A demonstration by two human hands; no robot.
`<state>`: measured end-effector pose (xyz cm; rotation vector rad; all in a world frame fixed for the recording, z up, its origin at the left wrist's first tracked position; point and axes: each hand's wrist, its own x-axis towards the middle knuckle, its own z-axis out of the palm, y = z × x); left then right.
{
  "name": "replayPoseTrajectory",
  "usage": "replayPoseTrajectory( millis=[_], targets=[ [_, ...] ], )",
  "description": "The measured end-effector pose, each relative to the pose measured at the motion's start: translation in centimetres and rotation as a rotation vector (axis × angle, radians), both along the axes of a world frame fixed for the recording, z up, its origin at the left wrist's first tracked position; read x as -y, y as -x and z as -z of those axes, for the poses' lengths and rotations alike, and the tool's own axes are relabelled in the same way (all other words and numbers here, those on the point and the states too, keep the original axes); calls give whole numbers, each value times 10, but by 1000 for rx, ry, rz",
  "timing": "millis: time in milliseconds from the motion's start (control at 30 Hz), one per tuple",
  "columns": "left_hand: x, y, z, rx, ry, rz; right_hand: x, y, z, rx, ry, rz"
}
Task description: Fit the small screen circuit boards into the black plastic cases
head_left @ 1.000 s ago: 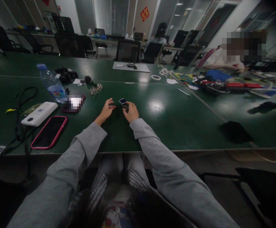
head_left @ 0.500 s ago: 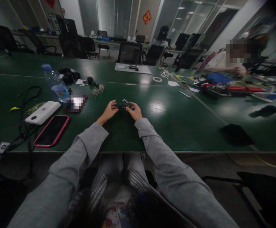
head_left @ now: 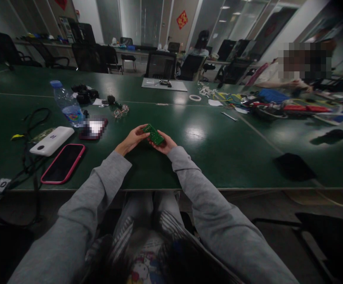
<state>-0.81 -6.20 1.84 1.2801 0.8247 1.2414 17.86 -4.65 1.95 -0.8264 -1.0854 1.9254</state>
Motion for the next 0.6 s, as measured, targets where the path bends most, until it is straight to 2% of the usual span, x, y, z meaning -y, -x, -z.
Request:
replayPoseTrajectory(
  millis=[67,167,233,300,433,500,600],
  targets=[
    [-1,0,2,25,19,-42,1,5,-1,-4,61,-42],
    [-4,-1,3,41,41,-106,1,13,1,5,-15,22],
    [-5,-3,4,31,59,-173,2,16,4,52,-140,123],
    [-5,-4,4,-20,74,-250,4,17,8,166,-329,245],
    [-3,-7,4,-123,61,-312,9,16,12,544,-715,397],
    [-1,-8,3,-143,49,-282,9,13,10,643,-804,424],
    [2,-9,1,-156,44,-224,7,-7,5,699,-832,435]
  ],
)
